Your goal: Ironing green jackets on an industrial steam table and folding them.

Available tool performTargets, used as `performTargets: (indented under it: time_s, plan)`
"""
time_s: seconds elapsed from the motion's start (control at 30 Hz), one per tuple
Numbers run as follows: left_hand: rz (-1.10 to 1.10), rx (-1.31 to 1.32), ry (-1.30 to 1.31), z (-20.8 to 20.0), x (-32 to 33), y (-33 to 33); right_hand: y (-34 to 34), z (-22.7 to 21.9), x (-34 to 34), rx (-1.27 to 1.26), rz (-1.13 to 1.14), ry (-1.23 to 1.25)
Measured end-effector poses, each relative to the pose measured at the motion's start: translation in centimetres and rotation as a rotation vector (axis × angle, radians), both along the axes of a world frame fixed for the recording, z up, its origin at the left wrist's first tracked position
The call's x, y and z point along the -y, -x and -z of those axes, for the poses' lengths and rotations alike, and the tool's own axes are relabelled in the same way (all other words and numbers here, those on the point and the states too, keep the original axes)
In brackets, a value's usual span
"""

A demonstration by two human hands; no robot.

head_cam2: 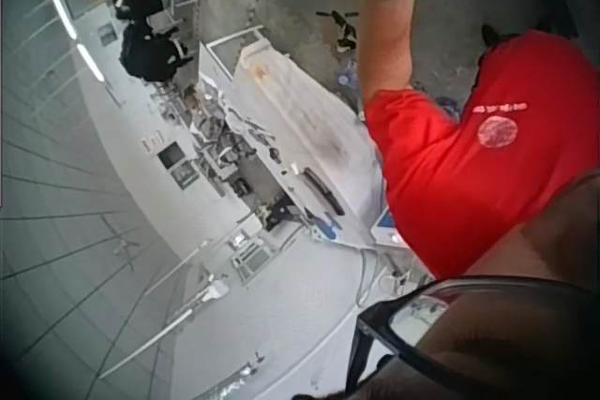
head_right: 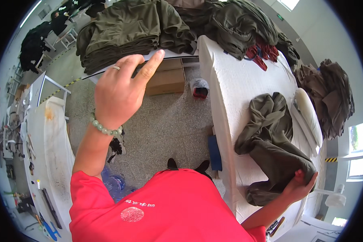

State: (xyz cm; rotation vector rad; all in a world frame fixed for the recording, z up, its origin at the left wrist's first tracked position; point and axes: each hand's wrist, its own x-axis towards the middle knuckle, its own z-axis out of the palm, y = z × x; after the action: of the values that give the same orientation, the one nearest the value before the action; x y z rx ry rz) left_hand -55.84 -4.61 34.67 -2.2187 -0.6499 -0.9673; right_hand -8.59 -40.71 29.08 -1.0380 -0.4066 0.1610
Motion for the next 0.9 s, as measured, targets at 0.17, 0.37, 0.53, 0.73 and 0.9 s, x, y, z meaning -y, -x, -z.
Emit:
performTargets:
  time_s: [0.17,0.37,0.53,0.73,0.9]
  plan:
    - [0.023,-0.151,0.211,4.8,-1.5,-3.5,0.4,-0.3,0.4,-0.021,0.002,0.031]
    - [0.029,-0.707,0.886,23.3,-2.7,-12.7,-0.3,-0.2,1.2,0.049,-0.167,0.030]
    - [0.127,-1.189,1.268,35.7,0.6,-24.8,-1.4,0.4,0.3,-0.117,0.115,-0.028]
    - [0.202,-1.264,1.177,34.9,-4.9,-34.7,-4.0,0.5,0.5,-0.123,0.227,-0.013]
    - [-0.002,-1.103,1.564,29.8,-15.9,-37.5,-6.8,0.6,0.5,-0.156,0.184,-0.064]
